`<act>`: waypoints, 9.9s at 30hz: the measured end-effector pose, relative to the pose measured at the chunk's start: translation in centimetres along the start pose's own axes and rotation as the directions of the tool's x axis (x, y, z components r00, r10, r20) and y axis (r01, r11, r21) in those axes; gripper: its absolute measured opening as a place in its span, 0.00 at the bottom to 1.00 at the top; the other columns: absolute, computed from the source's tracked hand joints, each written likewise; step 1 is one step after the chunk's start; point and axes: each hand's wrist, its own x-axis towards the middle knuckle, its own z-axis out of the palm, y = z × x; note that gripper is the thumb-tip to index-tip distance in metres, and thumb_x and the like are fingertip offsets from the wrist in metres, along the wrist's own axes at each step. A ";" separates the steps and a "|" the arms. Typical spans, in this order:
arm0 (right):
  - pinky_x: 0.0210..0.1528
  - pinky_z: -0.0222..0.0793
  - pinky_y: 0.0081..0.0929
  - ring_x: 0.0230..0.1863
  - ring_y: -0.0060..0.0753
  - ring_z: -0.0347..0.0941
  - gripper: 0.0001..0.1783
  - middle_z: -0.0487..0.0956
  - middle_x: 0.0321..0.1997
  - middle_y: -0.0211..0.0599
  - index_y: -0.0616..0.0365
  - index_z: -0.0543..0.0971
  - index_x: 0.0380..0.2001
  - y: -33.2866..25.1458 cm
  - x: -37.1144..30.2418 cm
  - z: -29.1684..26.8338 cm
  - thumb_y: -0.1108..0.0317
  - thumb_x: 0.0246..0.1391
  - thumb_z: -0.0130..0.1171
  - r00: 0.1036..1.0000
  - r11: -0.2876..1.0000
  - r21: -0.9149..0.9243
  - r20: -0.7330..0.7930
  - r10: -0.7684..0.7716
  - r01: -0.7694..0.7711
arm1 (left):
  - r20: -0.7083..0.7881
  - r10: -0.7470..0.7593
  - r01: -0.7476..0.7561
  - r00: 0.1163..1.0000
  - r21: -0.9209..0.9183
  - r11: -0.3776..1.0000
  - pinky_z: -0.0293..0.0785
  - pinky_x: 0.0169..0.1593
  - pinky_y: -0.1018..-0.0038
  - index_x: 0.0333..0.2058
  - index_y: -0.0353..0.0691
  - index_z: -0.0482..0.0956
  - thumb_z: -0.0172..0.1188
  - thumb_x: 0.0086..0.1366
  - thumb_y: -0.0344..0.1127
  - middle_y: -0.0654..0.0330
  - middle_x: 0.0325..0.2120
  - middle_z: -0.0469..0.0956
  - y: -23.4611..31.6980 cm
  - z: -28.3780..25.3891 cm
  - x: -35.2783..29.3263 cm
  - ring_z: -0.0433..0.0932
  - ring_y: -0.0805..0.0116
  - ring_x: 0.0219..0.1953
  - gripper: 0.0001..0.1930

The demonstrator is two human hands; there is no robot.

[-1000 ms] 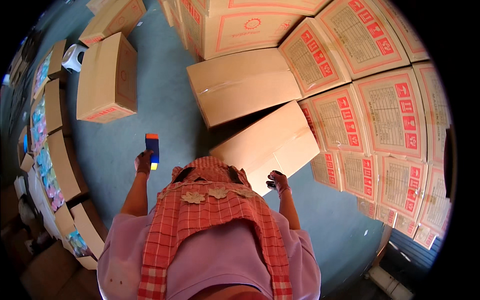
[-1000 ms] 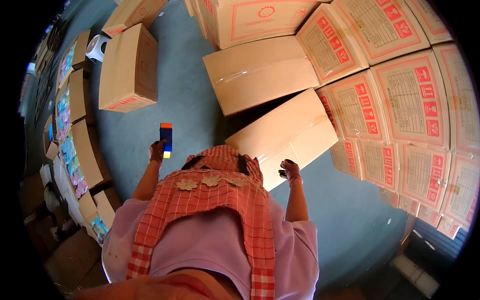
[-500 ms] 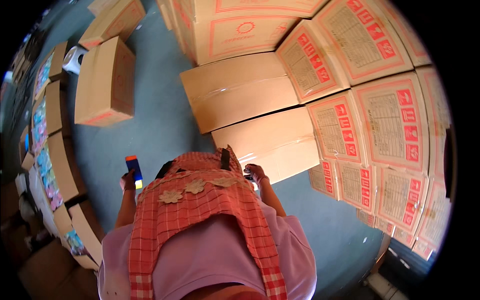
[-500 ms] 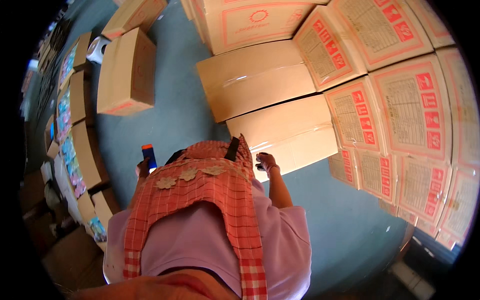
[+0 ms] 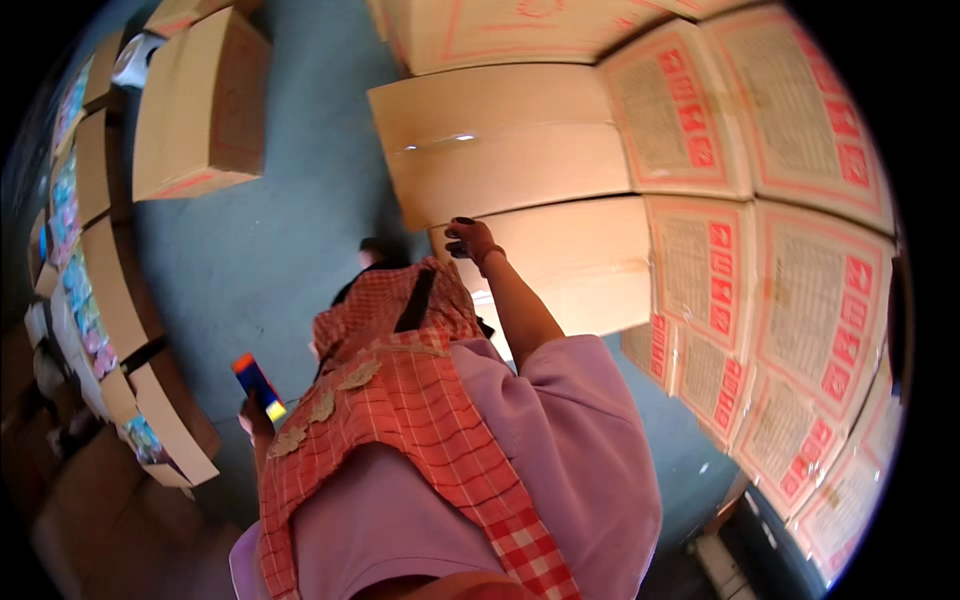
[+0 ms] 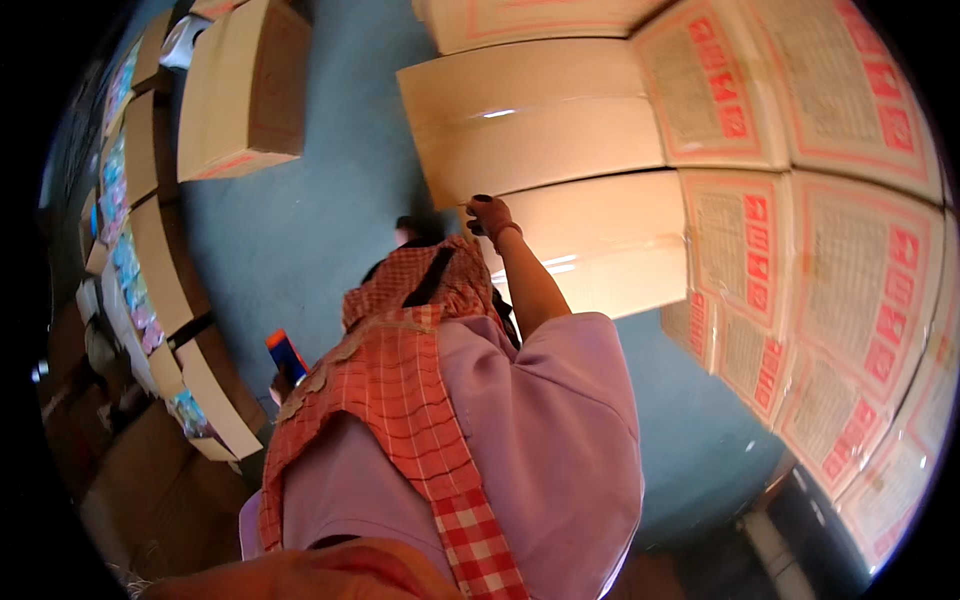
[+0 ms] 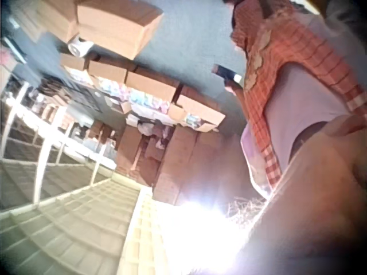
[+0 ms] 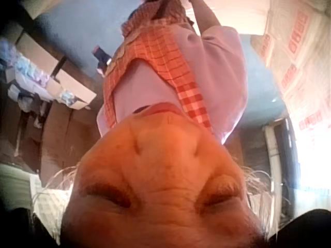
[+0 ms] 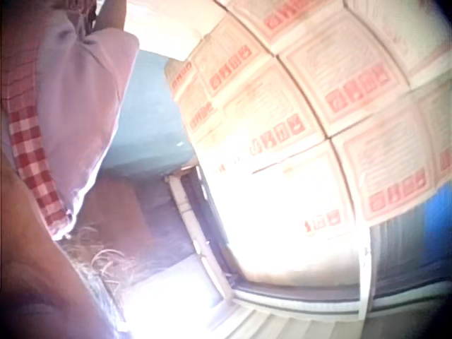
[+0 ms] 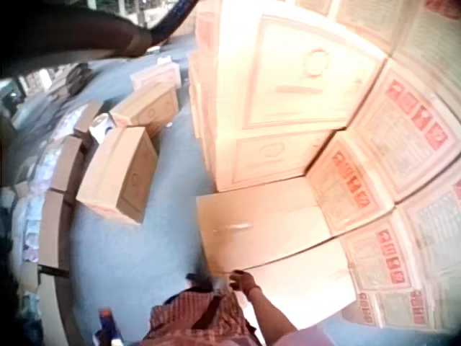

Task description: The person packs multiple cardboard boxes filled with colorful plastic containers. They fold the flaps of each box and seal them using a handheld tape dispenser. The sealed boxes are then stacked on top of other boxes in the warehouse.

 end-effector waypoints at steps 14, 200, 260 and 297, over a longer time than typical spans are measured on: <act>0.33 0.66 0.32 0.32 0.37 0.73 0.25 0.76 0.27 0.40 0.56 0.71 0.42 8.6 0.5 -10.4 0.54 0.40 0.51 0.745 0.885 -0.353 -0.667 -0.012 -0.302 | 0.326 0.310 -0.425 0.893 0.382 0.821 0.67 0.27 0.65 0.36 0.48 0.73 0.46 0.56 0.38 0.54 0.25 0.75 -8.3 5.3 3.5 0.74 0.57 0.26 0.10; 0.60 0.34 0.45 0.60 0.50 0.43 0.36 0.50 0.60 0.44 0.51 0.59 0.53 71.1 6.5 130.2 0.55 0.37 0.56 0.238 -0.677 0.012 0.932 0.275 0.736 | 0.476 -0.880 -0.400 0.017 -0.803 -0.442 0.66 0.42 0.70 0.33 0.37 0.71 0.49 0.51 0.39 0.60 0.31 0.71 -89.9 14.5 47.4 0.70 0.66 0.36 0.14; 0.43 0.58 0.22 0.37 0.24 0.63 0.20 0.71 0.35 0.26 0.58 0.72 0.37 70.3 16.7 123.2 0.52 0.51 0.45 0.805 0.884 -0.412 0.589 0.074 0.220 | 0.233 0.297 -0.120 0.926 -0.565 0.816 0.68 0.34 0.68 0.28 0.46 0.76 0.55 0.39 0.56 0.55 0.21 0.73 -78.9 4.6 71.1 0.73 0.58 0.28 0.22; 0.13 0.63 0.22 0.19 0.31 0.71 0.11 0.71 0.17 0.31 0.53 0.70 0.22 92.6 -1.7 131.8 0.58 0.45 0.45 0.667 0.484 -0.870 0.306 0.679 -0.094 | 0.420 -0.791 0.782 0.444 -0.613 0.114 0.68 0.36 0.74 0.33 0.43 0.77 0.54 0.49 0.47 0.59 0.30 0.76 -110.0 17.4 53.8 0.74 0.68 0.32 0.16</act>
